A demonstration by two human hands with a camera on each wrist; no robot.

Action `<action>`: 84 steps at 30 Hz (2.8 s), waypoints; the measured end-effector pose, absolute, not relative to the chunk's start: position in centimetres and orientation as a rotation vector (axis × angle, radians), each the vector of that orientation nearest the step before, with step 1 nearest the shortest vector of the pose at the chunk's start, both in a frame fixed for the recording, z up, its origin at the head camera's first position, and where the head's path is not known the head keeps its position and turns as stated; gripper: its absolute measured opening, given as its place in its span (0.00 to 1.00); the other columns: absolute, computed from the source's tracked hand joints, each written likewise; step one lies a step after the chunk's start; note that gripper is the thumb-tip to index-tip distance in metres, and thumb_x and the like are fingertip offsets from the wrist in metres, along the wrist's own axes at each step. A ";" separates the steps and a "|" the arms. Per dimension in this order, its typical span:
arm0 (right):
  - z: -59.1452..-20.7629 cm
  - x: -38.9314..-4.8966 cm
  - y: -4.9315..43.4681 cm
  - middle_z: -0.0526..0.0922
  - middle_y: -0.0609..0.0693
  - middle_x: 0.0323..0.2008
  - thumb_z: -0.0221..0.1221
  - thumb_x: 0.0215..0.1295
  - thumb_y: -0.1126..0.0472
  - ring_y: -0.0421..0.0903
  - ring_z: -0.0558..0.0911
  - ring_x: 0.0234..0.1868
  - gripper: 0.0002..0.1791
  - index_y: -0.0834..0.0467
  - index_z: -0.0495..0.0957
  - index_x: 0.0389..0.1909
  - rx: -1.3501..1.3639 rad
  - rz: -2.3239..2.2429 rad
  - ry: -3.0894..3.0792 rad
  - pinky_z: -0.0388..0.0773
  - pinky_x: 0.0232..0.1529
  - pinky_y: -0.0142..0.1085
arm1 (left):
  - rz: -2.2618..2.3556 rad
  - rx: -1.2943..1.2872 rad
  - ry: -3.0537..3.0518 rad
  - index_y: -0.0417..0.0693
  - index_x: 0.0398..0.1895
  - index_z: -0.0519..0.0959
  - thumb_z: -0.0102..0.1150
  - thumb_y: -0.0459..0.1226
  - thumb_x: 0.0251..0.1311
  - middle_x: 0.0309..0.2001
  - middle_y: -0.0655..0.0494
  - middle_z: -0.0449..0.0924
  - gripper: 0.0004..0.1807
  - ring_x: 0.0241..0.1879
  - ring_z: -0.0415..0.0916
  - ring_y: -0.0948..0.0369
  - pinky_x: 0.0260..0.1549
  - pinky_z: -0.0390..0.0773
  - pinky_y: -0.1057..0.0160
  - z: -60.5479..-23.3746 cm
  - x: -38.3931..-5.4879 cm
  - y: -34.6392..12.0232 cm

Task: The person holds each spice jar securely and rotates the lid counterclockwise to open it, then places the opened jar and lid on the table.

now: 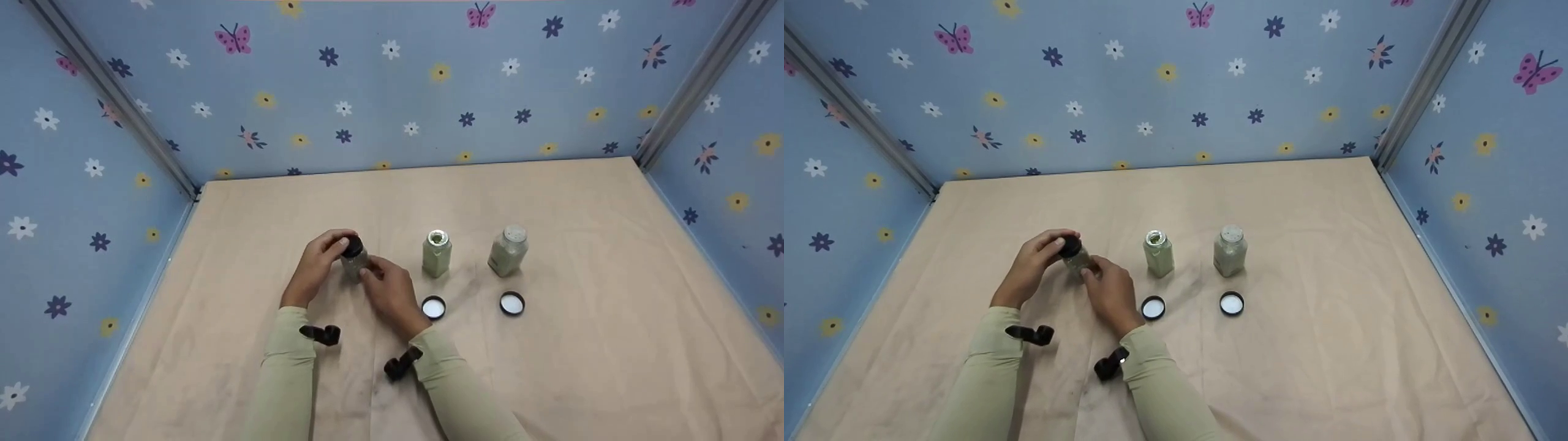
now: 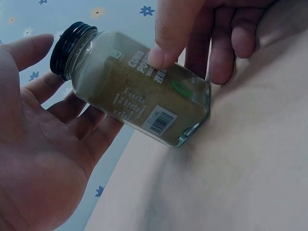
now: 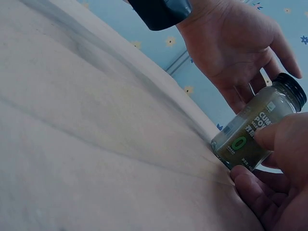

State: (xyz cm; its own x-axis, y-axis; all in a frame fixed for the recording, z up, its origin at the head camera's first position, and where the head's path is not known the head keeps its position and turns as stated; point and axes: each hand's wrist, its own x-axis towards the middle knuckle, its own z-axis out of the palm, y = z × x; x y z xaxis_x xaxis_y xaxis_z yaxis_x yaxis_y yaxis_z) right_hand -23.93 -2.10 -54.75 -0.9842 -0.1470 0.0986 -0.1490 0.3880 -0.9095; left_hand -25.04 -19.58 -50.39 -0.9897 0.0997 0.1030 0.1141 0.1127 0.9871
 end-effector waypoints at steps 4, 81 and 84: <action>-54.8 -24.0 -2.1 0.86 0.45 0.45 0.61 0.70 0.55 0.38 0.82 0.45 0.20 0.55 0.81 0.59 0.284 1.720 -2.608 0.79 0.48 0.38 | -2.080 -0.225 -2.350 0.36 0.64 0.74 0.51 0.36 0.75 0.62 0.44 0.75 0.19 0.62 0.72 0.56 0.61 0.71 0.59 -50.2 -24.9 -19.7; -54.8 -23.8 -2.0 0.85 0.43 0.43 0.61 0.70 0.53 0.38 0.82 0.44 0.18 0.55 0.82 0.57 0.291 1.758 -2.607 0.79 0.48 0.37 | -1.903 -0.202 -2.355 0.44 0.61 0.77 0.64 0.40 0.67 0.56 0.50 0.79 0.21 0.58 0.75 0.55 0.59 0.71 0.51 -51.0 -23.3 -20.9; -54.8 -23.8 -2.0 0.86 0.43 0.43 0.61 0.70 0.53 0.38 0.82 0.44 0.18 0.55 0.82 0.57 0.298 1.755 -2.607 0.79 0.48 0.37 | -1.884 -0.219 -2.378 0.46 0.63 0.77 0.64 0.41 0.67 0.57 0.52 0.79 0.22 0.59 0.74 0.56 0.59 0.71 0.51 -51.0 -23.3 -21.0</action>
